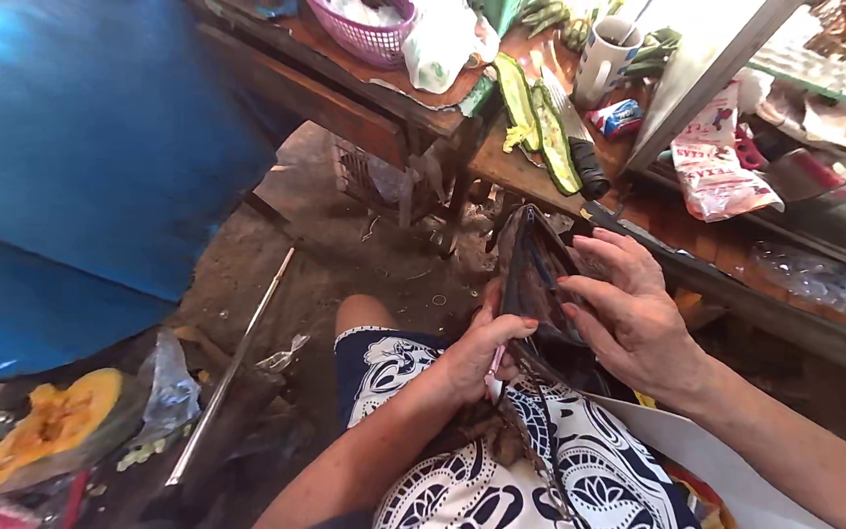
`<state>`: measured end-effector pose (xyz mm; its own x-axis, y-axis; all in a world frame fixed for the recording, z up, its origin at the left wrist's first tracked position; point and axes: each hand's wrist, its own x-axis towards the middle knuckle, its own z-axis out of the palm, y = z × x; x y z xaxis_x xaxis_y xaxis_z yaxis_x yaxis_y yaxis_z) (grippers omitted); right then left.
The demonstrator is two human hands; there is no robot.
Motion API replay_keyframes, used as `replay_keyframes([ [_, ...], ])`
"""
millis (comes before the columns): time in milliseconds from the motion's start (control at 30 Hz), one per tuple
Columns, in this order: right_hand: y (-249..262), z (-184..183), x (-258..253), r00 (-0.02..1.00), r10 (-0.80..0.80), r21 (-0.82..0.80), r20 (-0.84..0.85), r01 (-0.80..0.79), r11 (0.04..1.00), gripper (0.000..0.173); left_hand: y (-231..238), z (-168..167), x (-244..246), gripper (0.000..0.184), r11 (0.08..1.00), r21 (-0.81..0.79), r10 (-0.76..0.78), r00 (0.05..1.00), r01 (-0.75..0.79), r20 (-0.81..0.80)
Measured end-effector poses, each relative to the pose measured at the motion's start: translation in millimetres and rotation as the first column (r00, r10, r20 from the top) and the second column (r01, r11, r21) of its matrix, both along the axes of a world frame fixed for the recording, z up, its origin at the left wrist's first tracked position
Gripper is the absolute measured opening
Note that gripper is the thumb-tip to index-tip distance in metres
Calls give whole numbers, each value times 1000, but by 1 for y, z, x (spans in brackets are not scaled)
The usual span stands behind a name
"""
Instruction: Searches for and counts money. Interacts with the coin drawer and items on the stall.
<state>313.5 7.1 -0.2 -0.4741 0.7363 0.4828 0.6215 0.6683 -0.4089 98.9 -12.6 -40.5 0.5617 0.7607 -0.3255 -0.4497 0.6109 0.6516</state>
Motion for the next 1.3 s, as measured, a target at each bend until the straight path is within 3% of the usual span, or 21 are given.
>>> replay_keyframes([
  [100, 0, 0, -1, 998, -10, -11, 60, 11, 1000, 28, -1, 0, -2, 21, 1000, -17, 8, 1000, -8, -1],
  [367, 1, -1, -1, 997, -24, 25, 79, 22, 999, 29, -1, 2, -1, 30, 999, -31, 43, 996, -45, -73],
  [467, 2, 1, -1, 996, -20, 68, 90, 14, 998, 32, -5, 9, 1, 54, 998, -21, 53, 972, -59, -227],
  [567, 5, 0, -5, 997, -4, 126, 83, -7, 992, 38, -6, 13, 3, 59, 997, 27, 81, 956, -77, -283],
  [733, 3, 5, -6, 990, -10, 127, 140, -8, 992, 44, -8, 15, 7, 81, 994, 60, 106, 943, -91, -317],
  [1067, 1, 12, -6, 965, -40, 59, 261, 26, 998, 44, -8, 8, 13, 99, 994, 75, 96, 947, -76, -307],
  [1200, 0, 13, -7, 965, -42, 40, 258, 33, 999, 54, -6, -1, 16, 118, 992, 97, 115, 933, -87, -341],
  [1300, 0, 11, -8, 960, -55, 60, 273, 40, 997, 49, -8, 3, 16, 124, 994, 91, 93, 927, -64, -364],
])
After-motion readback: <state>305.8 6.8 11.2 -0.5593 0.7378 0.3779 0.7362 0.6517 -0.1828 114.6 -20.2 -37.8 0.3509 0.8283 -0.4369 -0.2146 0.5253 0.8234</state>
